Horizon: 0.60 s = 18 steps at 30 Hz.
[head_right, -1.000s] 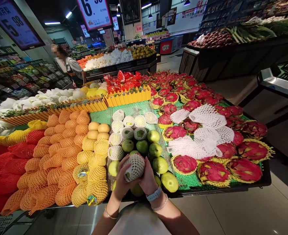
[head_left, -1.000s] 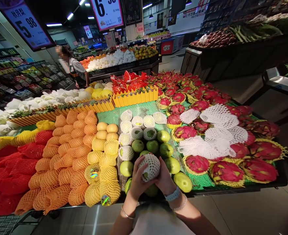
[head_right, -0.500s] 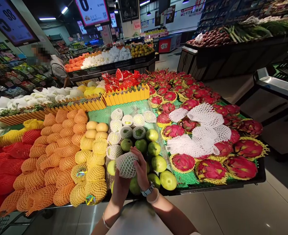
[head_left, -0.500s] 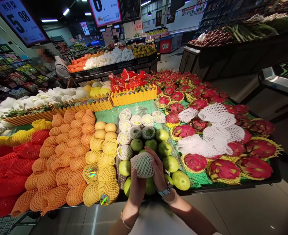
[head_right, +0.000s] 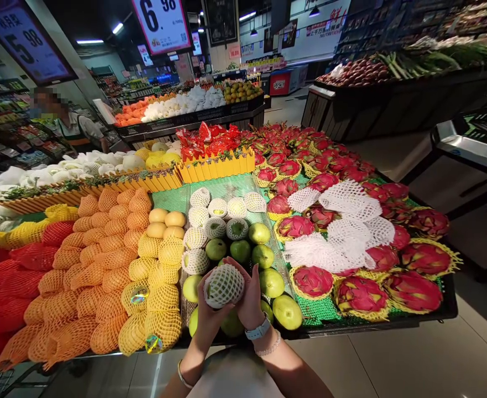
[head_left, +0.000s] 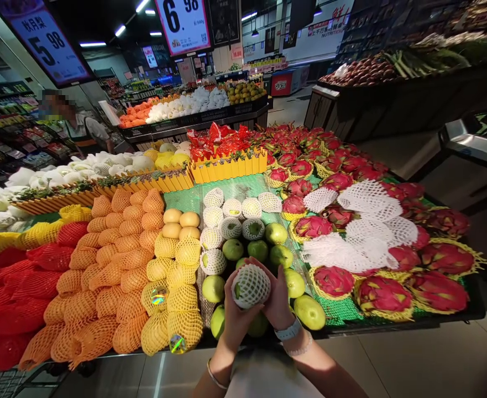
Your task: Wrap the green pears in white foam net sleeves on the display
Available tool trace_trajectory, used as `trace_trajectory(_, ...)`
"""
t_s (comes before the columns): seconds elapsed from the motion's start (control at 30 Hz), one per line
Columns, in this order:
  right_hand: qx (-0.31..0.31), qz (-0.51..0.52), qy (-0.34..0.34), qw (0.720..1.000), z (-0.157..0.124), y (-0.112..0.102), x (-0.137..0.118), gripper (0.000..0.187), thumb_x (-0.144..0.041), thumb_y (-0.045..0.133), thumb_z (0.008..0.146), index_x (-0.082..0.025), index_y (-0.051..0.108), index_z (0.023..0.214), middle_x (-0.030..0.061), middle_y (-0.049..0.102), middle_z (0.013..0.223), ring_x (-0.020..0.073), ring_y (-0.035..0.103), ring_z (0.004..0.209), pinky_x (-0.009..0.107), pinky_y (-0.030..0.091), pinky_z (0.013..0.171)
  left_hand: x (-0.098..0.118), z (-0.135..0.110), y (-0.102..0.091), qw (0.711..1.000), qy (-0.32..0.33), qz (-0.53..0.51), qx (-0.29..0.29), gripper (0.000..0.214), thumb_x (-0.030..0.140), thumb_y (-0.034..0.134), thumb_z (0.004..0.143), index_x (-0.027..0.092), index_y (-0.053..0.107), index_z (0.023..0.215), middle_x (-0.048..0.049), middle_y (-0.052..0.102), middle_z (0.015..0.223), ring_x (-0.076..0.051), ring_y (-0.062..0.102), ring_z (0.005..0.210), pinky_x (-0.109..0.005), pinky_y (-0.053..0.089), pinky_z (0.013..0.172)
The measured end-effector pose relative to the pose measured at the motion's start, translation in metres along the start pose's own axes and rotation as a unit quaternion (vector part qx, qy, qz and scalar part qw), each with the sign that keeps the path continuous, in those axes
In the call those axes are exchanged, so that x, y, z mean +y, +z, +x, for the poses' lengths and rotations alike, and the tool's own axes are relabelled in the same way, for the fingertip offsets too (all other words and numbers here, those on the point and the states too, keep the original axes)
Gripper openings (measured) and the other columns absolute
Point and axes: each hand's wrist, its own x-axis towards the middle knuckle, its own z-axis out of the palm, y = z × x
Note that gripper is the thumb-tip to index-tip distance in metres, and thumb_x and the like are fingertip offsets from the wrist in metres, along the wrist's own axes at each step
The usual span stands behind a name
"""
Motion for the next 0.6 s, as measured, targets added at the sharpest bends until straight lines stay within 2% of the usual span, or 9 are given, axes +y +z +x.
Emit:
trace_trajectory(0.07, 0.012, 0.015, 0.003, 1.0, 0.003, -0.002, 0.0, 0.054, -0.066, 0.069, 0.074, -0.021, 0.075, 0.103, 0.0059, 0.077, 0.11, 0.0255, 0.07, 0.101, 0.043, 0.056, 0.094, -0.006, -0.002, 0.002, 1.0, 0.0, -0.005, 0.004, 0.084, 0.039, 0.087, 0.064, 0.024, 0.045, 0.135, -0.0131, 0.055, 0.141, -0.04, 0.053, 0.131, -0.061, 0.045, 0.109)
trace_trajectory(0.13, 0.024, 0.033, 0.02, 0.999, 0.006, -0.006, 0.003, 0.039, -0.055, 0.077, 0.069, -0.023, 0.076, 0.092, 0.0034, 0.078, 0.099, 0.0248, 0.071, 0.094, 0.043, 0.057, 0.093, -0.011, -0.003, 0.004, 1.0, 0.005, 0.0, -0.018, 0.092, 0.04, 0.09, 0.059, 0.022, 0.044, 0.136, -0.0167, 0.049, 0.147, -0.042, 0.046, 0.137, -0.063, 0.04, 0.112)
trace_trajectory(0.23, 0.041, 0.043, 0.02, 0.998, 0.008, -0.011, 0.006, 0.032, -0.052, 0.077, 0.069, -0.024, 0.076, 0.084, 0.0026, 0.078, 0.09, 0.0237, 0.071, 0.088, 0.041, 0.057, 0.092, -0.015, -0.004, 0.008, 1.0, 0.002, 0.017, -0.026, 0.103, 0.042, 0.094, 0.051, 0.019, 0.042, 0.138, -0.0217, 0.039, 0.153, -0.045, 0.039, 0.142, -0.065, 0.034, 0.115)
trace_trajectory(0.33, 0.045, 0.023, -0.027, 0.998, 0.006, -0.012, 0.004, 0.031, -0.044, 0.075, 0.072, -0.023, 0.076, 0.095, 0.0034, 0.078, 0.102, 0.023, 0.071, 0.094, 0.039, 0.056, 0.093, -0.014, -0.001, 0.012, 0.999, 0.002, 0.037, 0.002, 0.094, 0.039, 0.092, 0.054, 0.019, 0.045, 0.134, -0.0209, 0.048, 0.147, -0.043, 0.045, 0.138, -0.063, 0.038, 0.113)
trace_trajectory(0.43, 0.037, 0.048, -0.023, 0.998, 0.004, -0.011, -0.001, 0.039, -0.034, 0.075, 0.071, -0.026, 0.071, 0.11, 0.0016, 0.077, 0.11, 0.0231, 0.072, 0.093, 0.041, 0.057, 0.088, -0.009, 0.005, 0.015, 0.998, 0.027, 0.055, 0.012, 0.081, 0.033, 0.09, 0.056, 0.021, 0.051, 0.126, -0.0162, 0.058, 0.137, -0.04, 0.054, 0.13, -0.059, 0.044, 0.109)
trace_trajectory(0.6, 0.071, 0.08, -0.033, 0.994, 0.008, -0.015, -0.005, 0.036, -0.029, 0.077, 0.066, -0.026, 0.073, 0.102, 0.0009, 0.079, 0.103, 0.0206, 0.073, 0.09, 0.036, 0.058, 0.084, -0.003, 0.017, 0.018, 0.994, 0.07, 0.08, -0.023, 0.078, 0.028, 0.09, 0.053, 0.025, 0.055, 0.123, -0.0117, 0.061, 0.133, -0.041, 0.059, 0.123, -0.057, 0.049, 0.104)
